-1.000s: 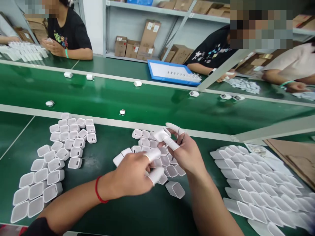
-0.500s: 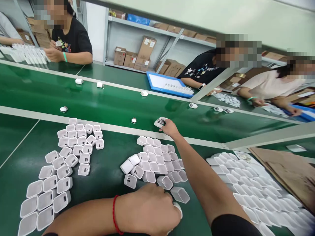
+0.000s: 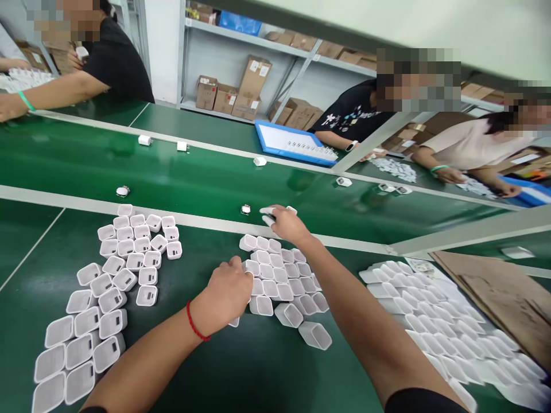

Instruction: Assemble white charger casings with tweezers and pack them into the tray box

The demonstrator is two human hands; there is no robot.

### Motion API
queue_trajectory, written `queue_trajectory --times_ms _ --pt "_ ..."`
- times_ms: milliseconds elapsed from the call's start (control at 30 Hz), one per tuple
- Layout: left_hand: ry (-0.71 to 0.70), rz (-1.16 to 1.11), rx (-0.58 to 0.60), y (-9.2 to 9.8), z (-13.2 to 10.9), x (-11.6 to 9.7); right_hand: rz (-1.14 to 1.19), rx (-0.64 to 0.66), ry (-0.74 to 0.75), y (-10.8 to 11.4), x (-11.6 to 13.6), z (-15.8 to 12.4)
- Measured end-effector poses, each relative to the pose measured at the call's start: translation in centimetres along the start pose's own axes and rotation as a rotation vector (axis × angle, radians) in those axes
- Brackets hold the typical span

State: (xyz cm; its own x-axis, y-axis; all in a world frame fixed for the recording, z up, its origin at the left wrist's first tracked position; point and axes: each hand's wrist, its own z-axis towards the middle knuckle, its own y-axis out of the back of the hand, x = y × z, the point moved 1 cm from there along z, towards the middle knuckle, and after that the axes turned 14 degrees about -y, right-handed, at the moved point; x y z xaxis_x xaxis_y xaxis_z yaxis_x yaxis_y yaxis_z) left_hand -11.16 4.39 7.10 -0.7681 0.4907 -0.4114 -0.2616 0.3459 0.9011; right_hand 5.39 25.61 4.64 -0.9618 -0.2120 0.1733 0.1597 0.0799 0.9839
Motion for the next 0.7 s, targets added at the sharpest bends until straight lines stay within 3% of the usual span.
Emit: queue_trajectory --times_ms 167,433,700 --pt "0.027 -0.005 -0.036 -0.1 0.2 0.1 -0.188 0.088 0.106 -1.0 2.6 0.1" --pt "0.001 -0.063 -0.091 0.0 0.1 1.0 -0.336 0.061 0.172 -0.6 4.6 1.3" --pt "-0.025 -0.066 -0.034 1.1 0.0 1.4 -0.333 0.1 0.323 -0.8 11.4 1.7"
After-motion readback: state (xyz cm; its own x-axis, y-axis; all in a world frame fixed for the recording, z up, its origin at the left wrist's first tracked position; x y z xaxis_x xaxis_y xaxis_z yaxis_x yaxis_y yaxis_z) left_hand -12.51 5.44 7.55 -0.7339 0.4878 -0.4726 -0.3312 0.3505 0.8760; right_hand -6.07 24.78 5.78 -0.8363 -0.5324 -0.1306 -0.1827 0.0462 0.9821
